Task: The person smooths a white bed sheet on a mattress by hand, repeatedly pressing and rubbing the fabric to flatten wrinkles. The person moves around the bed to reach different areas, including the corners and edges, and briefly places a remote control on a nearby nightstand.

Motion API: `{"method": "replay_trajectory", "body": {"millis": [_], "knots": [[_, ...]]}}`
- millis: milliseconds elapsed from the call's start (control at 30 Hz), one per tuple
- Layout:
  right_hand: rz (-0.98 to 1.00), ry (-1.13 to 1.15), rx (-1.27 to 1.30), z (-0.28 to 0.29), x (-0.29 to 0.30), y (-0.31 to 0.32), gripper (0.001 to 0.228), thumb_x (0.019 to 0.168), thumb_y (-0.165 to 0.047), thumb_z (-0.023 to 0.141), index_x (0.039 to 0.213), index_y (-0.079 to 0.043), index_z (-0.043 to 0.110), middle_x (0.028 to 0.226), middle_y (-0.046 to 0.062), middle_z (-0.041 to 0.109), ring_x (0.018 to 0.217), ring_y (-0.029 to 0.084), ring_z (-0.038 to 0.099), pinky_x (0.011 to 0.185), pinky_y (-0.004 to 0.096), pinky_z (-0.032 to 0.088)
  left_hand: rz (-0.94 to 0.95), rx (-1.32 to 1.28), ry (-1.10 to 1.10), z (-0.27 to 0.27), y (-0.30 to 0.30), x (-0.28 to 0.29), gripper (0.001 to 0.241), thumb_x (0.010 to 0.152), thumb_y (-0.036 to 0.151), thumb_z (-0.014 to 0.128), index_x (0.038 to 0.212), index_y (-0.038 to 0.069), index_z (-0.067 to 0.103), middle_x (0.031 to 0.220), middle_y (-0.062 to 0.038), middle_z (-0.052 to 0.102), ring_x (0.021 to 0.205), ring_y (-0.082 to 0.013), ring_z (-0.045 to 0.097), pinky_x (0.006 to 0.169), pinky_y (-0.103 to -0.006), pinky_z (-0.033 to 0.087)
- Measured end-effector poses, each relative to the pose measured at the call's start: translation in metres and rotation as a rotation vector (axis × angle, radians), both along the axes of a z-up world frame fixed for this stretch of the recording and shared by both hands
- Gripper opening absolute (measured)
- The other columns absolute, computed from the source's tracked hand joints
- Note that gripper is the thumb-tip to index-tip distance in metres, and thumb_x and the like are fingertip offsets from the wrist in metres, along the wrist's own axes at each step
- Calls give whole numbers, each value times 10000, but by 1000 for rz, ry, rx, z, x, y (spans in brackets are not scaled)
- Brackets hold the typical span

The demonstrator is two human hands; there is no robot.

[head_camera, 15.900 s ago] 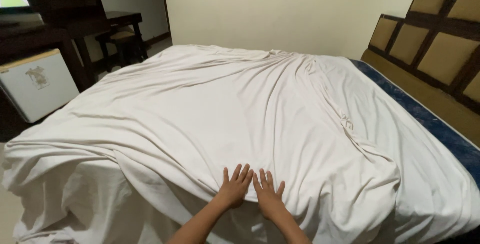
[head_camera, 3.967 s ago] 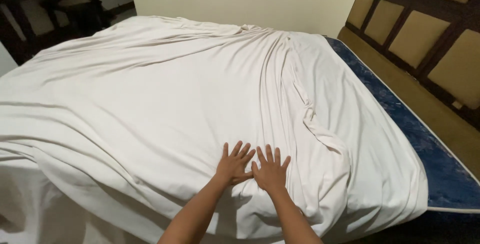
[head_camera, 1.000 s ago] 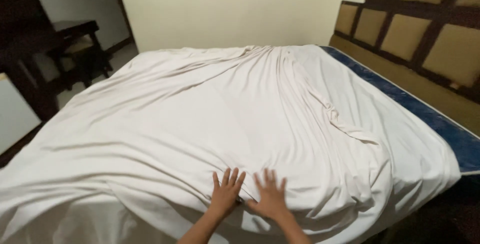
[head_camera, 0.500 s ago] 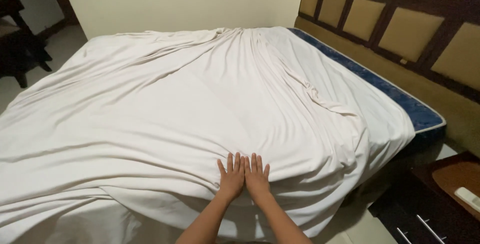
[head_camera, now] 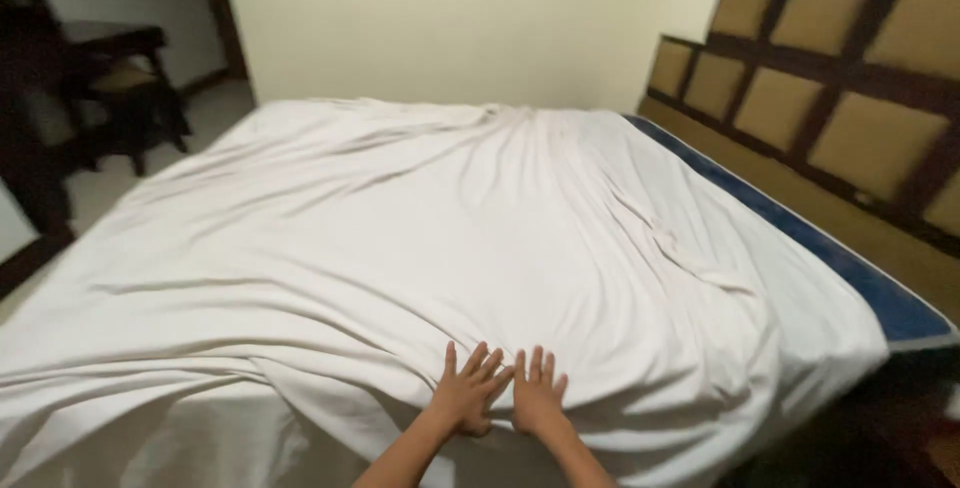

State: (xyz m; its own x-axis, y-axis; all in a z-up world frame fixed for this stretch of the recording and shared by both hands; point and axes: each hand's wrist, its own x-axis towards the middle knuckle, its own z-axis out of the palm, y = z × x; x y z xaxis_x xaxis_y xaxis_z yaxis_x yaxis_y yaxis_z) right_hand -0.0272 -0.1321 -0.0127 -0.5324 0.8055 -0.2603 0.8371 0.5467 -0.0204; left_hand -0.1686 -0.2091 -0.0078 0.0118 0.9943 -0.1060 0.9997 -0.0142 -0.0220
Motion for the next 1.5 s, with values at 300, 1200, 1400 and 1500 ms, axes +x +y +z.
{"method": "replay_trajectory", "body": {"millis": [300, 1200, 1400, 1500], "knots": [[74, 242, 452, -91, -70, 15, 728, 1020, -182, 516, 1618, -138, 105, 1708, 128, 56, 1580, 331, 70, 1115, 829, 174, 64, 542, 190, -113, 23, -79, 1046, 790, 364, 809, 1635, 295, 196, 1710, -48, 112, 1541, -375, 84, 1060, -853, 78], [264, 397, 369, -110, -30, 9, 746, 949, -45, 533, 1620, -182, 238, 1696, 170, 200, 1561, 401, 195, 1118, 671, 321, -63, 300, 37, -72, -40, -57, 834, 936, 152, 615, 1656, 169, 195, 1743, -34, 136, 1589, -314, 109, 1109, -829, 53], [271, 227, 163, -5, -36, -59, 1091, 852, -263, 775, 1637, -209, 18, 1704, 191, 11, 1578, 400, 13, 1162, 758, 159, 146, 18, 26, 38, -86, -38, 1013, 859, 427, 727, 1631, 189, 115, 1721, -75, 48, 1597, -330, 17, 1184, -762, 13], [178, 74, 34, 36, -43, -94, 1165, 857, -479, 816, 1641, -208, -2, 1733, 151, -31, 1605, 372, -19, 1167, 770, 165, 193, 282, 57, -19, -56, -66, 880, 818, 349, 631, 1581, 187, 224, 1669, -49, 157, 1534, -338, 123, 1101, -792, 85]]}}
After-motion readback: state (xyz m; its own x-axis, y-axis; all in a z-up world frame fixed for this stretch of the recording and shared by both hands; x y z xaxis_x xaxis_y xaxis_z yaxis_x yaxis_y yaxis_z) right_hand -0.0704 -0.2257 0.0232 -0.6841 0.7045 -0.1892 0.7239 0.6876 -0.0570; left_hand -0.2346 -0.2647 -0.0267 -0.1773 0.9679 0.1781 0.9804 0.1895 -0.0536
